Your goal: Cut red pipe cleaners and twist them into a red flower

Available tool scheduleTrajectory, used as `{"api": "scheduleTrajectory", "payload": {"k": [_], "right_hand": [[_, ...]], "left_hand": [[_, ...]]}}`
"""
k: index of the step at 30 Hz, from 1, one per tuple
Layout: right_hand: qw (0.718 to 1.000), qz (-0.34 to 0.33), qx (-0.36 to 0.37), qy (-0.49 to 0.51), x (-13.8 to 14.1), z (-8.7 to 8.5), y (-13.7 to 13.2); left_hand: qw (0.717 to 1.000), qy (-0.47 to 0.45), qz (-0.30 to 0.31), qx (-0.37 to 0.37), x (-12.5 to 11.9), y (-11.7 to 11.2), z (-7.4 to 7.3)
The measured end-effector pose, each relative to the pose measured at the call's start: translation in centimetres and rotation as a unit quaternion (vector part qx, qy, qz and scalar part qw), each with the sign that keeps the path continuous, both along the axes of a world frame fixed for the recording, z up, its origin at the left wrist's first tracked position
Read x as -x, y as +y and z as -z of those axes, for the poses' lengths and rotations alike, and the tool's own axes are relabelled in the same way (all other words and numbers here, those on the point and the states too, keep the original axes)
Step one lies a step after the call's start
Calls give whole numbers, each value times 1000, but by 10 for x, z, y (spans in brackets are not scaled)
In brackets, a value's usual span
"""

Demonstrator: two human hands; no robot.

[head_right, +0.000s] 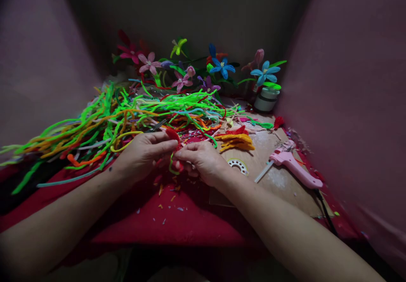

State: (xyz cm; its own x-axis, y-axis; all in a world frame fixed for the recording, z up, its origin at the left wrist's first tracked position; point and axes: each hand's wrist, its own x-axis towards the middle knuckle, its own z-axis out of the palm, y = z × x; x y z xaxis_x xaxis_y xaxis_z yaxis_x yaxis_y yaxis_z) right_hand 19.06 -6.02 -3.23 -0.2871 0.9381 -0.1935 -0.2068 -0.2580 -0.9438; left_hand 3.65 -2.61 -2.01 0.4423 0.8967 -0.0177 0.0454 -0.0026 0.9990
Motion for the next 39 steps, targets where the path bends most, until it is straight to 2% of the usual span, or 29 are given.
{"api": "scheduleTrajectory", "payload": {"k": [3, 7, 10, 15, 18, 22, 25, 31, 35, 39], "right_hand": [[999, 18, -9, -34, 0, 1, -2], [993, 25, -30, -110, 1, 2, -2], [992, 21, -55, -110, 1, 3, -1], [982, 101, -135, -89, 2, 1, 0], [965, 129, -192, -126, 1, -1, 0], [937, 174, -249, -173, -3, -1, 2], [939, 184, -244, -155, -5, 0, 4], [937, 202, -243, -147, -4, 3, 4], [956, 230, -177, -46, -1, 5, 5], [964, 227, -128, 45, -1, 8, 7]], "left_hand": [[1000, 29, 10, -6, -2, -3, 1], [997, 67, -10, -38, -5, -5, 1], [994, 101, -5, -33, -3, -3, -4], [987, 141, 70, 32, 0, -1, -9], [979, 162, 107, 56, -1, -3, -8], [977, 139, 138, 80, 0, -4, -7], [982, 108, 128, 84, 1, -3, -5], [991, 76, 64, 95, -5, -4, 1], [995, 36, 31, 88, -8, -5, 6], [996, -12, 7, 87, -12, -6, 11]]}}
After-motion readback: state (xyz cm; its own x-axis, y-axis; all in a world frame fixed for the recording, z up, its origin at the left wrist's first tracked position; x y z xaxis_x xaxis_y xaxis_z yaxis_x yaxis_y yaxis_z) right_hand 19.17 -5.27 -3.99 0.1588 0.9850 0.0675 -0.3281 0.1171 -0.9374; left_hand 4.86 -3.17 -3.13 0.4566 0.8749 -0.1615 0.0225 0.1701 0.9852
